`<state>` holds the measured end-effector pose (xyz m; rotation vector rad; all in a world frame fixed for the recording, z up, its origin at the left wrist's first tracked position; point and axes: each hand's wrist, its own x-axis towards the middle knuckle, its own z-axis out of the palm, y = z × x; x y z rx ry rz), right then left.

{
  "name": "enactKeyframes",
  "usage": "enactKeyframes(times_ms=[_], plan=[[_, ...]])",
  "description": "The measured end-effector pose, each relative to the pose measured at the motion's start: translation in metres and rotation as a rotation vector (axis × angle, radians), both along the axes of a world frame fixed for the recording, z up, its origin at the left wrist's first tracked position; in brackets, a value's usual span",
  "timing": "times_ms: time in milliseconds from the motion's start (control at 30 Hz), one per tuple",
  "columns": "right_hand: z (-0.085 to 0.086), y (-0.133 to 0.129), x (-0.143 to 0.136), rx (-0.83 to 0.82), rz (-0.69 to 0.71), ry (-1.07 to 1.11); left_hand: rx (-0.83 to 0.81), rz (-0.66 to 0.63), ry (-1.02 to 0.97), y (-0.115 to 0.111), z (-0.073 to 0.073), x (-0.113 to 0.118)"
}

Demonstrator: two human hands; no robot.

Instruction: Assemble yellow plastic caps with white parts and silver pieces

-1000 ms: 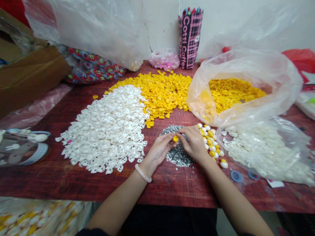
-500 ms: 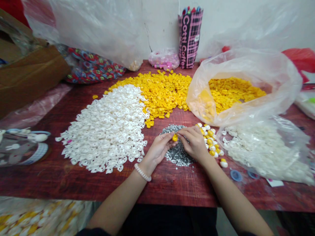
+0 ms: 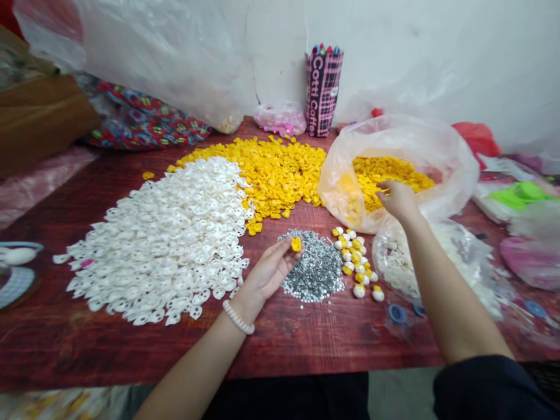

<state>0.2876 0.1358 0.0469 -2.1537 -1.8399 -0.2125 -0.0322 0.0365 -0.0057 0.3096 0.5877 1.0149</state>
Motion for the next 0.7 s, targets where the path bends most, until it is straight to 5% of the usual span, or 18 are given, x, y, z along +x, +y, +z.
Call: enactKeyframes(times_ms=[200, 333, 400, 467, 533, 700], plan=[[-0.021, 0.021, 0.001, -0.136, -0.007, -0.054, -0.016, 0.007, -0.046, 0.0, 0.0, 0.0], [-0.011, 0.012, 0.0, -0.06, -0.054, -0.012, -0.022, 0.009, -0.063, -0.001, 0.0, 0.0], [-0.001, -0.006, -0.013, 0.055, 0.017, 0.206, -0.032, 0.023, -0.062, -0.002, 0.0, 0.0], [0.006, -0.034, -0.039, 0.142, 0.201, 0.587, -0.043, 0.06, -0.051, -0.002, 0.001, 0.0], [0.006, -0.068, -0.079, 0.056, 0.358, 0.867, -0.045, 0.11, -0.038, -0.003, 0.002, 0.001], [-0.025, -0.135, -0.184, -0.274, 0.597, 1.17, -0.037, 0.233, -0.055, -0.006, 0.004, 0.002]])
